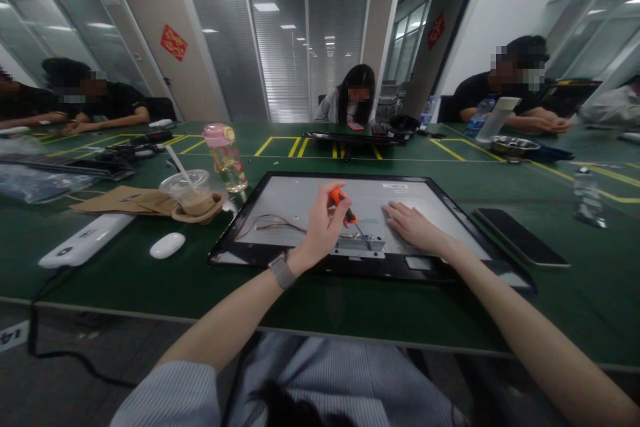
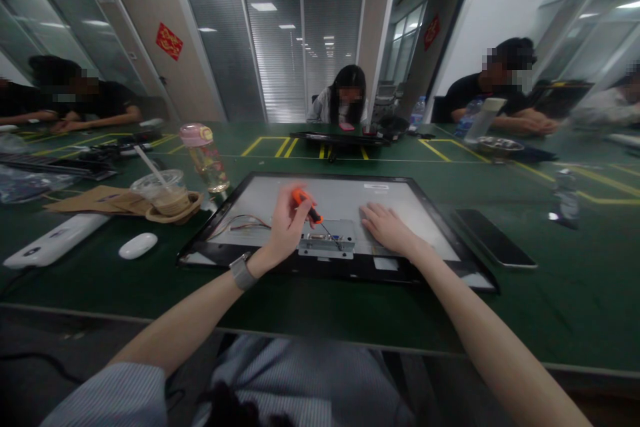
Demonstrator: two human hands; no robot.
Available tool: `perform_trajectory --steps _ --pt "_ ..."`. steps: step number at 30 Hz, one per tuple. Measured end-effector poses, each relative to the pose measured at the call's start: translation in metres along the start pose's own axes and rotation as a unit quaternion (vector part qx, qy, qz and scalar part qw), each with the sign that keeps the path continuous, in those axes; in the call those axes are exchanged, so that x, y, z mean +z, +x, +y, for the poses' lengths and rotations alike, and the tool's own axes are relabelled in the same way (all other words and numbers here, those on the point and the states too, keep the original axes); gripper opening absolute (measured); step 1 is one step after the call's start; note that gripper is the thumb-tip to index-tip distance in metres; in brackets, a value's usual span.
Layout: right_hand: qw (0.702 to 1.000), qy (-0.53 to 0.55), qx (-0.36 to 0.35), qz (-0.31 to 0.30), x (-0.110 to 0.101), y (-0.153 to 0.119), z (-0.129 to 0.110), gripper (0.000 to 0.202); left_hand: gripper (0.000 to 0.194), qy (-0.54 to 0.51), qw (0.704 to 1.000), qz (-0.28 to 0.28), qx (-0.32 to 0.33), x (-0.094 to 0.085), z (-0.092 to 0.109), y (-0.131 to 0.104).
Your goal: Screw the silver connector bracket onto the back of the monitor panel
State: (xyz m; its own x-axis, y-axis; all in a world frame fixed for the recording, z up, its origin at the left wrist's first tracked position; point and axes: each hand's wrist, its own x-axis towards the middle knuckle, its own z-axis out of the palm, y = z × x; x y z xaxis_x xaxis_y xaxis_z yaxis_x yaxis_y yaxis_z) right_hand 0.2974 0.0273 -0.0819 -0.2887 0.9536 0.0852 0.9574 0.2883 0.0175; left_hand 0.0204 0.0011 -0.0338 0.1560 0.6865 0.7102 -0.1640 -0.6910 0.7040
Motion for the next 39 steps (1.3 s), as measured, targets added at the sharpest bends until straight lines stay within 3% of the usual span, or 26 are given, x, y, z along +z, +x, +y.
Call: perform_trajectory --steps 28,39 --pt "1.000 0.001 -0.007 -0.004 0.0003 0.0012 0.0013 0.060 0.024 0.078 0.995 -0.048 0.029 0.0043 0.0001 -0.0073" --pt "1.000 0.003 -0.005 0.002 0.0056 0.0019 0.0045 0.060 0.027 0.087 0.995 -0.006 0.057 0.0023 0.0006 -0.0050"
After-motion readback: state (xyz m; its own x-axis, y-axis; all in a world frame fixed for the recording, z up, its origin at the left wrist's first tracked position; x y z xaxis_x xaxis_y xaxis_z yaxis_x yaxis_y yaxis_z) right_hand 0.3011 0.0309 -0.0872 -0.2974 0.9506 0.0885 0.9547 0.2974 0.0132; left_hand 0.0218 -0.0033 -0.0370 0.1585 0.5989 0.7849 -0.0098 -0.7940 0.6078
